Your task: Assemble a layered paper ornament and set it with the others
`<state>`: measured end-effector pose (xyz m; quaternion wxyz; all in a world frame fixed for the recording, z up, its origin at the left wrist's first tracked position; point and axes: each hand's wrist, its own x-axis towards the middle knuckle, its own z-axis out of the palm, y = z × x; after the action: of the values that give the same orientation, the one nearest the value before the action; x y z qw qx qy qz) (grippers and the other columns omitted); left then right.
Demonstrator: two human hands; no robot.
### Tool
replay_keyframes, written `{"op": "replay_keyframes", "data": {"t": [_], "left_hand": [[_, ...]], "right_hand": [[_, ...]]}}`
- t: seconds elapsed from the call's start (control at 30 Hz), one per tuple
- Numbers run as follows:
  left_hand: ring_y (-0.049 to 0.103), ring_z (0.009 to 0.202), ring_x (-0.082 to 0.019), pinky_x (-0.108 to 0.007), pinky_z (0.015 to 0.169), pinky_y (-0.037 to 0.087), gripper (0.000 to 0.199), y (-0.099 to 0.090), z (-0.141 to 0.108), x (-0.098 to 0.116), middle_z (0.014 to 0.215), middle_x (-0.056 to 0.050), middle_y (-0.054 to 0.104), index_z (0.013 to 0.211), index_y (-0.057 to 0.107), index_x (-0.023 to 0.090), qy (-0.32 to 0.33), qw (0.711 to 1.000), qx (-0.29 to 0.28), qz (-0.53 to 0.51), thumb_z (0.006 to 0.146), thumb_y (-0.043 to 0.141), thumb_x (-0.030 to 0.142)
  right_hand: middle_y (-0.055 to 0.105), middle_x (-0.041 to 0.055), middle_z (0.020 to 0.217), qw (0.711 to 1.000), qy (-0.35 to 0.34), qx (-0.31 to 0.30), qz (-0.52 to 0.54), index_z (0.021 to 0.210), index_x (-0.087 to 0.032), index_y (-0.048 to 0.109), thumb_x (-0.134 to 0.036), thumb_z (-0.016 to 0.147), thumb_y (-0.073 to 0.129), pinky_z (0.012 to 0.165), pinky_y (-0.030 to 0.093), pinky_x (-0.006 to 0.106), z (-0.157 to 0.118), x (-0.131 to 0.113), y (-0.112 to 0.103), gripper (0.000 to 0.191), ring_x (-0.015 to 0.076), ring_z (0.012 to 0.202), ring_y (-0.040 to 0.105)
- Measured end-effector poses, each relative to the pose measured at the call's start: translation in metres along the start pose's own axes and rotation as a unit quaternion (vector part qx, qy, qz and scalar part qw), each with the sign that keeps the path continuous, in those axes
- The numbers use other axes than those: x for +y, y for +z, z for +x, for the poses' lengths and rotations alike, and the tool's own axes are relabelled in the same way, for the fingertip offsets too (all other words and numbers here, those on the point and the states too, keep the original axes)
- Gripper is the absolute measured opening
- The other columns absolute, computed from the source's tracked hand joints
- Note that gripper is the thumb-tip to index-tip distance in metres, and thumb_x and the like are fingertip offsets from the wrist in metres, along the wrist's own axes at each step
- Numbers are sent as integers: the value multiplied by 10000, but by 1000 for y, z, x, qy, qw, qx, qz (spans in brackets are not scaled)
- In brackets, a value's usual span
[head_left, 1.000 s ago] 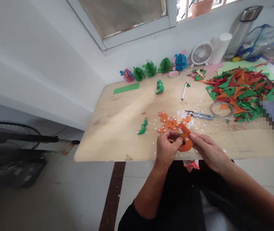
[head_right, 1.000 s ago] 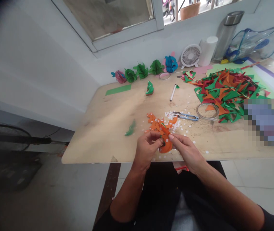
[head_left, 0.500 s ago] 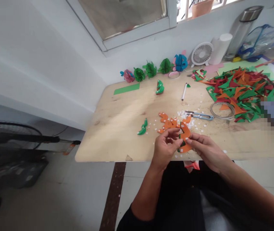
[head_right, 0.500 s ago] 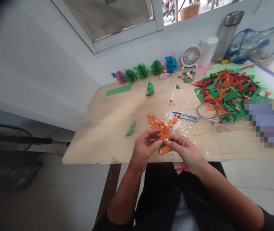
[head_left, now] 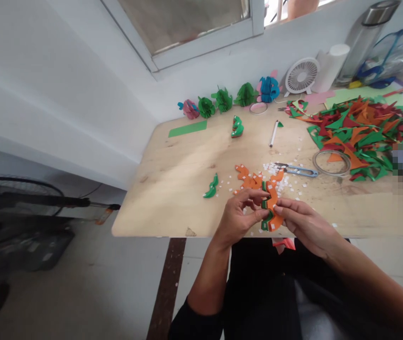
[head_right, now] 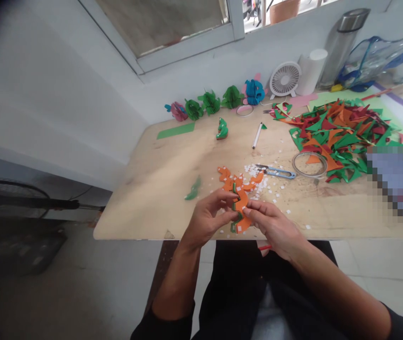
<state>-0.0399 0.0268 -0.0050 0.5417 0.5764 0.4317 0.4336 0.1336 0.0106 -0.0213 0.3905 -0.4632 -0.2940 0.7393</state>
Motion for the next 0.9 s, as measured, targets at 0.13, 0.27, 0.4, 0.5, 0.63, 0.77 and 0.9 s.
{"op": "replay_keyframes", "data": {"t": [0.13, 0.27, 0.4, 0.5, 0.63, 0.77, 0.9], "left_hand": [[590, 840, -167, -286, 745, 468, 198, -2, -1, 0, 939, -61, 672, 938, 723, 222, 32, 999, -13, 18, 741, 732, 236], [585, 826, -161, -283, 722, 462, 162, -4, 0, -1, 917, -55, 664, 891, 727, 208, 66, 997, -15, 28, 729, 741, 216], [574, 797, -153, -285, 709, 464, 155, -7, -1, -1, 905, -55, 657, 893, 726, 204, 68, 997, -16, 40, 738, 730, 215], [572, 791, -151, -284, 707, 471, 154, -8, -2, -2, 909, -59, 653, 896, 723, 200, 66, 997, -17, 36, 743, 719, 210], [590, 788, -151, -282, 699, 487, 153, -11, -3, -5, 914, -62, 650, 898, 718, 192, 64, 997, -18, 27, 747, 713, 218], [607, 780, -157, -286, 686, 508, 180, -13, -6, -6, 934, -76, 647, 910, 713, 178, 51, 998, -18, 28, 752, 713, 264], [589, 702, -120, -271, 673, 496, 217, -12, -9, -4, 963, -69, 652, 930, 707, 176, 31, 999, -9, 13, 730, 734, 256]], "right_hand": [[616, -2, 656, 999, -5, -11, -31, 700, -225, 686, -437, 684, 764, 608, 419, 259, -1, -2, 3, 227, 165, 695, 550], [664, 13, 745, 1000, -3, 10, -16, 786, -211, 717, -416, 653, 789, 630, 436, 255, -3, -4, 5, 254, 158, 715, 569], [676, 15, 756, 1000, -7, 20, -18, 760, -219, 718, -416, 623, 806, 621, 443, 257, -5, -4, 7, 255, 152, 685, 571], [676, 18, 739, 999, -12, -14, -33, 755, -209, 714, -435, 667, 771, 641, 451, 269, -5, -5, 9, 249, 162, 699, 586], [708, 33, 829, 997, -32, -65, -37, 845, -193, 719, -404, 749, 715, 738, 467, 285, -4, -6, 14, 231, 172, 779, 617], [699, 16, 778, 995, -38, -88, -34, 842, -182, 704, -375, 780, 701, 717, 473, 262, -4, -7, 17, 202, 144, 714, 621], [587, -47, 513, 994, -42, -94, -43, 785, -192, 671, -403, 801, 677, 503, 421, 236, -5, -6, 20, 211, 90, 413, 491]]}}
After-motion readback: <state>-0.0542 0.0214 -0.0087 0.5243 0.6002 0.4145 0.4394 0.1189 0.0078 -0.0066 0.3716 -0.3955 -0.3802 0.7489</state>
